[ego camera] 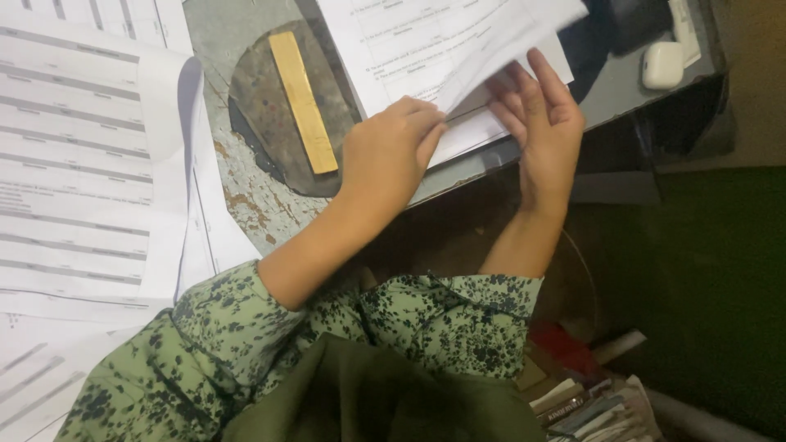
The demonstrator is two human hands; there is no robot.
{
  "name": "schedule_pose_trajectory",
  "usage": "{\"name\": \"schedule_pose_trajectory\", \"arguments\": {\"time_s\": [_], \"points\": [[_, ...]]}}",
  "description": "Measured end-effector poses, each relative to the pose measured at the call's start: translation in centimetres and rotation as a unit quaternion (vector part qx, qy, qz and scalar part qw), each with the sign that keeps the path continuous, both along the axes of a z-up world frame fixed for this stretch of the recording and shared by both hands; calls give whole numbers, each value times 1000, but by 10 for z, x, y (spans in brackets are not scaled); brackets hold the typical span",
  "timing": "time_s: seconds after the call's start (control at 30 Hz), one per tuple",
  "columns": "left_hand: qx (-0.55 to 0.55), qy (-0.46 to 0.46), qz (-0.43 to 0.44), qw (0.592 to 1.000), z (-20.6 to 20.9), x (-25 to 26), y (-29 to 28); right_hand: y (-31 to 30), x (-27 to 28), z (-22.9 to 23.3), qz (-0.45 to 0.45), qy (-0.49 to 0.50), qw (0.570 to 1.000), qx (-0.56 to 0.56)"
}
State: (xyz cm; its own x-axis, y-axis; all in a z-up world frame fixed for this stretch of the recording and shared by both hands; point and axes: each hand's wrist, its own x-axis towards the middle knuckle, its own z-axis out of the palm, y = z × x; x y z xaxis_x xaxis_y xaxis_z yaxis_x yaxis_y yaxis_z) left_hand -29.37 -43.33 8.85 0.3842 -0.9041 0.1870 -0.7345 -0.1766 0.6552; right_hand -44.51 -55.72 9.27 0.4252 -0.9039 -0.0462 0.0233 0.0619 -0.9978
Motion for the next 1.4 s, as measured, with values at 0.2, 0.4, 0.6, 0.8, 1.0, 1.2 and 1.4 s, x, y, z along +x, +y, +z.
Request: {"name": "schedule_pose_trajectory", "arguments": {"time_s": [0.2, 0.4, 0.6, 0.8, 1.0, 1.2, 1.4], "points": [[-71, 33, 85, 993, 1, -10, 4, -3, -1, -8, 32, 6, 999, -23], [-16, 35, 110, 993, 1, -11, -2, -6, -3, -16, 64, -1, 997, -43], [50, 41, 109, 992, 1, -8, -8, -1, 1, -6, 46, 72, 994, -68], [25, 84, 69, 994, 31, 4, -6, -15, -17, -36, 73, 54, 994, -59], [11, 53, 63, 997, 4, 11, -4, -9, -16, -31, 65, 22, 996, -52], [3, 73, 67, 995, 8, 9, 0, -12, -19, -39, 69, 7, 996, -54], [12, 55, 71, 996, -2, 11, -1, -6, -13, -23, 53, 19, 996, -65]]}}
